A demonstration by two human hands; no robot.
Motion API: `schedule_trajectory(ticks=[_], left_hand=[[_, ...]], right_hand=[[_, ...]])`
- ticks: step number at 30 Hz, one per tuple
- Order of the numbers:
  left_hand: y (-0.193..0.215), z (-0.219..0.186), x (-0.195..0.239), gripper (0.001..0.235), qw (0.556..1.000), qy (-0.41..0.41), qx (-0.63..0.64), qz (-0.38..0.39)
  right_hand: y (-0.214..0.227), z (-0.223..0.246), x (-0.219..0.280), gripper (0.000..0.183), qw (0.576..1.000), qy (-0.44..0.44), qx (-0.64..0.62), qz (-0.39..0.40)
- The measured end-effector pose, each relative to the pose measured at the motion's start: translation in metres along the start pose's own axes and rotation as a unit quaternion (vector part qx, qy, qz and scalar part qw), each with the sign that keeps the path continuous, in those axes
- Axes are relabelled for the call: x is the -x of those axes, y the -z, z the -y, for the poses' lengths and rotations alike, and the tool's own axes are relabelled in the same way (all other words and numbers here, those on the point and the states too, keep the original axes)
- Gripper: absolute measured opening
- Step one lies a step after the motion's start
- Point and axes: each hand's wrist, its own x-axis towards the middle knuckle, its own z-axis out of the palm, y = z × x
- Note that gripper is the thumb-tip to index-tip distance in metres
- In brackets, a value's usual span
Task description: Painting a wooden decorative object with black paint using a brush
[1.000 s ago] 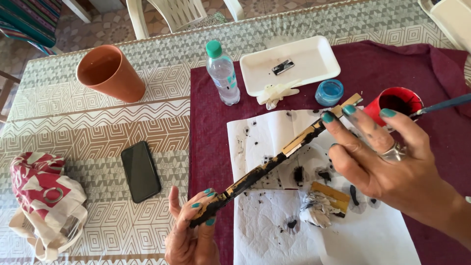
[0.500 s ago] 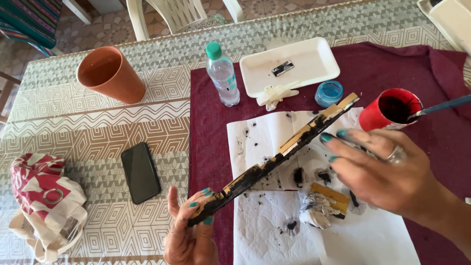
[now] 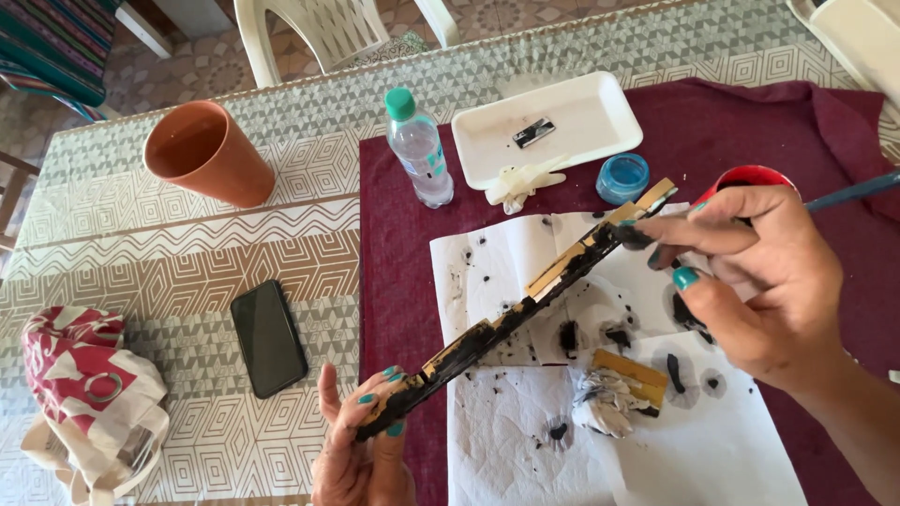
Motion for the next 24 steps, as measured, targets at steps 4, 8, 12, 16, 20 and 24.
schedule_trajectory(ticks=[4,8,12,16,20,24], left_hand=[[0.001,0.001,0.001,0.021,1.000,0.001,-0.004,-0.001],[0.000,-0.001,-0.001,0.019,1.000,0.007,-0.013,-0.005],[-0.001,0.000,0.000,0.018,1.000,0.009,-0.007,-0.011],[-0.004,-0.002,-0.004,0.017,1.000,0.019,0.001,-0.013],[-0.011,-0.008,-0.009,0.014,0.999,0.031,-0.002,-0.042],[-0.005,0.005,-0.008,0.016,0.998,0.013,-0.001,-0.055]], right_hand=[[0.003,0.012,-0.003,0.041,0.997,-0.019,0.078,-0.014],[0.001,0.010,-0.004,0.044,0.988,0.065,0.138,-0.025],[0.004,-0.024,-0.001,0.051,0.970,0.157,0.182,0.046],[0.000,-0.037,0.007,0.032,0.826,0.335,0.450,0.052],[-0.010,-0.061,0.017,0.030,0.769,0.410,0.488,0.052],[-0.008,-0.094,0.021,0.032,0.781,0.367,0.503,0.052]])
